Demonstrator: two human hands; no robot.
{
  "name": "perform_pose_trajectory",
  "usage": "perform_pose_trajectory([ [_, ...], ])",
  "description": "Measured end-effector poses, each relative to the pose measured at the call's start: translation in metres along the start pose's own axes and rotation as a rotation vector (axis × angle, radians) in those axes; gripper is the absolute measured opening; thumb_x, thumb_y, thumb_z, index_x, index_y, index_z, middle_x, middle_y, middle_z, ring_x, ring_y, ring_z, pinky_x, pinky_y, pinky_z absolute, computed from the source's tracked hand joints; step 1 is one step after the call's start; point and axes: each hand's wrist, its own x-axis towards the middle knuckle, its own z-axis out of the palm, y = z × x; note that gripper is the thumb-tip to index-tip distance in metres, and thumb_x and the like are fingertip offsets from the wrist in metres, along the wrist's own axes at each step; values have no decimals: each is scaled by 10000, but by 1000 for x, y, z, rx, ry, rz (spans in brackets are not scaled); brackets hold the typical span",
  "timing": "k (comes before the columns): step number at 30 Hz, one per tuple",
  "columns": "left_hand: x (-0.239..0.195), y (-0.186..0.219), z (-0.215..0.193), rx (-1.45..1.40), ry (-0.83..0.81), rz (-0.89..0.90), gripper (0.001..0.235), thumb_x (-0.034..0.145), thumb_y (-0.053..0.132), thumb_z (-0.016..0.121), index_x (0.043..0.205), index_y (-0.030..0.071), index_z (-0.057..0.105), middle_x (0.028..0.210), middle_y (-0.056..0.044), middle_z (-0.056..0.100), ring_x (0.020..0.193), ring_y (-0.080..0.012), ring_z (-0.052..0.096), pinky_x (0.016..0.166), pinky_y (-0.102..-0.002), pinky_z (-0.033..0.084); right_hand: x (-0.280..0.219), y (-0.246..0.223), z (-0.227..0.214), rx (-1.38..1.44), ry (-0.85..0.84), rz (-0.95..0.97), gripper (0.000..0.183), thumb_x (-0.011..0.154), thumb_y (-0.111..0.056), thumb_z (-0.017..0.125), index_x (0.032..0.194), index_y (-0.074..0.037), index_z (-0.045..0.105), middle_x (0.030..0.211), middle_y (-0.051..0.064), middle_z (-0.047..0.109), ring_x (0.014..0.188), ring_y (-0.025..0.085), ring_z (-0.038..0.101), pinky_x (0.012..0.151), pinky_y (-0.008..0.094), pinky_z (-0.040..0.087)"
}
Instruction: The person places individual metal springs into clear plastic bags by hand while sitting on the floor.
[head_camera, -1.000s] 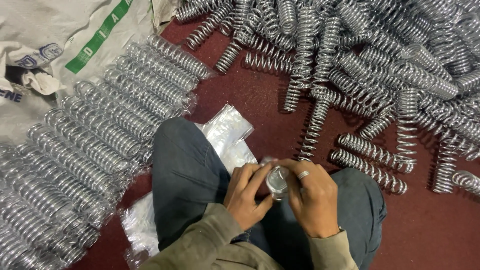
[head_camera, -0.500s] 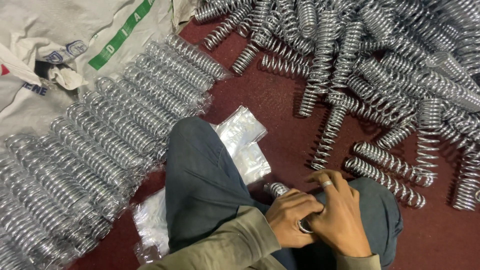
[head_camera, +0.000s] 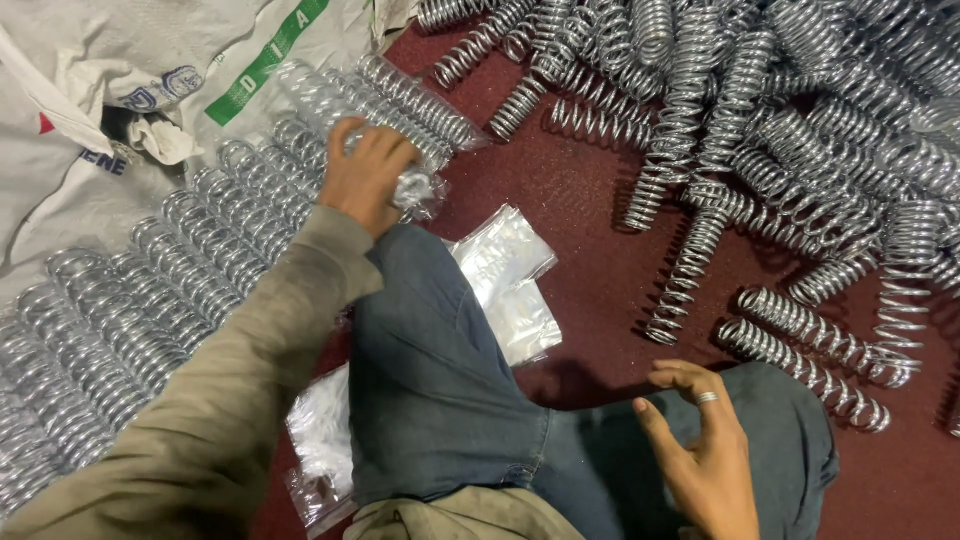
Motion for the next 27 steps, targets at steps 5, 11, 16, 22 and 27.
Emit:
perform_pose_trajectory([
  [5, -54, -34, 22, -2, -335, -157, 427, 1002, 551, 520, 1122, 149, 598, 1153, -86, 582, 1165, -304, 531, 1175, -536, 253, 38, 34, 3, -168, -41, -34, 300, 891, -268, 718, 1157, -139, 671, 1251, 28, 663, 1151, 218, 634, 974, 386, 464],
  [11, -55, -29, 41, -131, -337, -279, 410, 1123, 556, 423, 1113, 184, 595, 1073, -27, 574, 1182, -223, 492, 1202, -537, 138, 117, 118, 42, -703, -122, -80, 536, 843, -506, 729, 1328, -300, 634, 1406, 28, 564, 1324, 352, 546, 1026, 566, 483],
  [16, -44, -4, 47, -88, -338, -331, 403, 1117, 550, 409, 1112, 210, 625, 1075, -7, 576, 1174, -213, 478, 1197, -573, 105, 143, 146, 75, -1000, -243, -45, 606, 837, -548, 727, 1363, -267, 628, 1398, 33, 543, 1404, 300, 477, 1040, 480, 501],
  [22, 4, 74, 61, -271, -674, -248, 384, 1038, 447, 511, 1299, 185, 614, 1335, -76, 587, 1343, -251, 497, 1113, -491, 390, 121, 24, 32, -550, -137, -158, 525, 833, -427, 814, 1231, -112, 679, 1141, 204, 608, 1139, 445, 624, 903, 560, 538],
  [27, 25, 92, 141, -87, -859, -399, 803, 881, 591, 716, 1406, 41, 458, 1392, -212, 516, 1335, -374, 490, 1006, -570, 479, 82, -24, 18, 268, 242, 119, 221, 894, -326, 850, 1040, -174, 784, 831, 26, 638, 872, 133, 533, 775, 280, 445],
])
